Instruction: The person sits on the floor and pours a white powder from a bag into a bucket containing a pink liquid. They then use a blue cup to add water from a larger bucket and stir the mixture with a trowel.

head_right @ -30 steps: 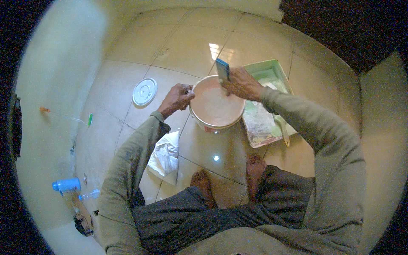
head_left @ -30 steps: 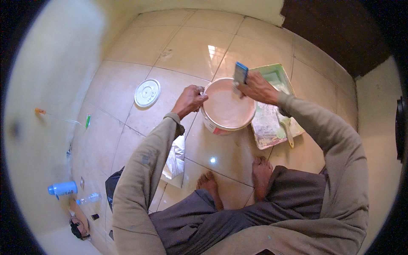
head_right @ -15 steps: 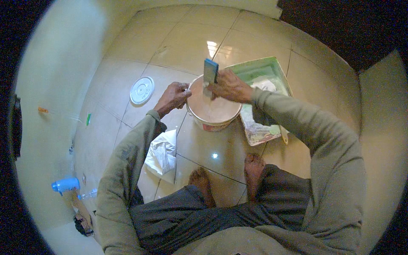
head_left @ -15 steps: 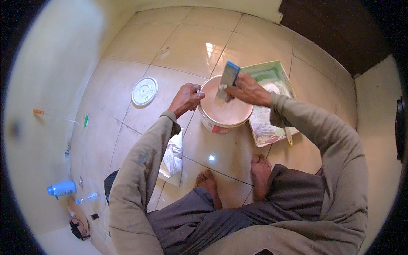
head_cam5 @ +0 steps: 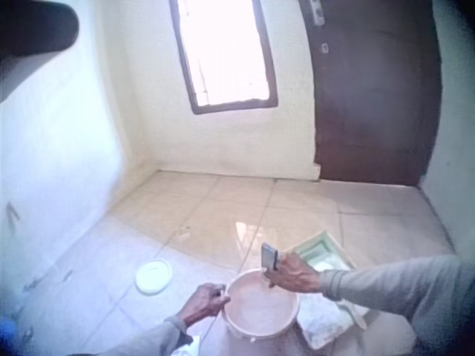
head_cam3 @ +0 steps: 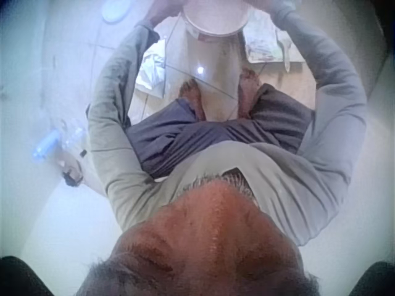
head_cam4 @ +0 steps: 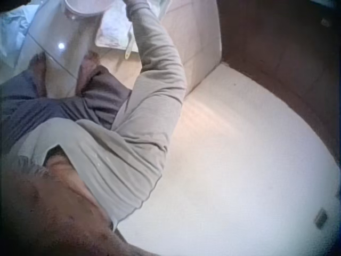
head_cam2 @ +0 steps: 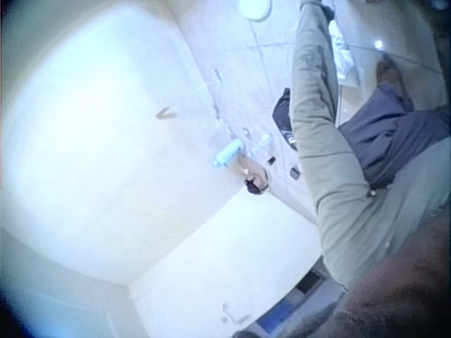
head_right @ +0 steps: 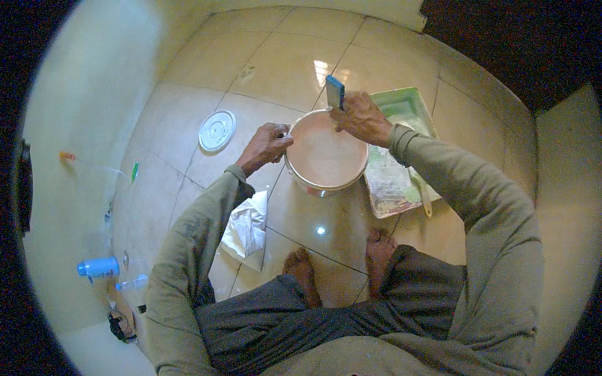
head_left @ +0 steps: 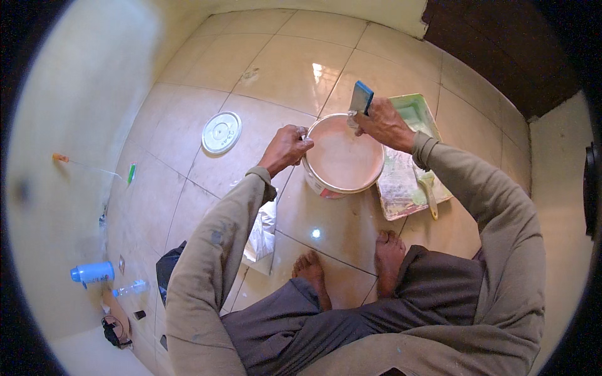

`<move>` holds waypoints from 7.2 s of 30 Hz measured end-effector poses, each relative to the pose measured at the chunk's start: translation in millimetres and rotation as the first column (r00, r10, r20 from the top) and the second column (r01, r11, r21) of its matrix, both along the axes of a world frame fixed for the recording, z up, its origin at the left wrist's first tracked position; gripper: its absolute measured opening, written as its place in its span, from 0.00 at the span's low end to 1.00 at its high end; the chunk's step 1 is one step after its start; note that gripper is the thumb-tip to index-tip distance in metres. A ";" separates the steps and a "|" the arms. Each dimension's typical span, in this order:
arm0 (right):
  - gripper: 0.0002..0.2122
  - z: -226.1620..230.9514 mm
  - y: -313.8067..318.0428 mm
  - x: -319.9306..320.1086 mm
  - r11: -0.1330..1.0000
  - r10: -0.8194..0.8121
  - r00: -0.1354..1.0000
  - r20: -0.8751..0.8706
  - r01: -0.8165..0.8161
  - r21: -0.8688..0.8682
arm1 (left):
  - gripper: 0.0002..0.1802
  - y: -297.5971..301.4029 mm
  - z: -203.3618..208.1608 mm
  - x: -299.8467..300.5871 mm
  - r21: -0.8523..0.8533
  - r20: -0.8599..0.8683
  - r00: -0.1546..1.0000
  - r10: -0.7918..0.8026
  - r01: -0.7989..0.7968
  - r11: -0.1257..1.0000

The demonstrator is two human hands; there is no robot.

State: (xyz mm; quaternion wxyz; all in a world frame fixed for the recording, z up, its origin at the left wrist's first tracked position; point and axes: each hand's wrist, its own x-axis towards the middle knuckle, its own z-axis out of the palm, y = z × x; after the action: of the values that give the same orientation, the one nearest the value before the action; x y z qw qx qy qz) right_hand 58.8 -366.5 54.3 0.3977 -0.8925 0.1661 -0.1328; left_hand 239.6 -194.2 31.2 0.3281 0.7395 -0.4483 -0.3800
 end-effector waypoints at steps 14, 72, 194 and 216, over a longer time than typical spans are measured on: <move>0.11 6.0 28.0 -20.1 0.854 0.310 0.950 -0.039 -0.260 0.450 | 0.11 2.0 -4.0 3.6 0.016 -0.045 0.999 0.025 -0.025 1.000; 0.05 -7.8 14.5 -21.9 0.970 0.244 0.969 0.047 -0.244 -0.012 | 0.13 3.2 -8.2 3.6 -0.013 0.030 0.999 -0.023 0.023 1.000; 0.12 -29.2 -14.7 -75.7 0.707 -0.220 0.972 -0.087 0.220 0.672 | 0.14 -1.1 -5.9 8.0 -0.113 0.287 0.956 -0.059 0.095 0.989; 0.12 112.1 -32.7 -87.3 0.959 -0.131 0.956 0.263 0.055 0.276 | 0.19 28.8 -21.2 41.4 0.040 -0.012 0.998 0.056 -0.056 0.998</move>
State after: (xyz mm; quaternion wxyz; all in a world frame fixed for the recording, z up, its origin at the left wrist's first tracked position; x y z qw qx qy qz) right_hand -28.6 -399.1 166.4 0.5264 -0.7946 0.1671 -0.2522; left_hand 281.0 -165.4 10.0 0.3269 0.7556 -0.4178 -0.3843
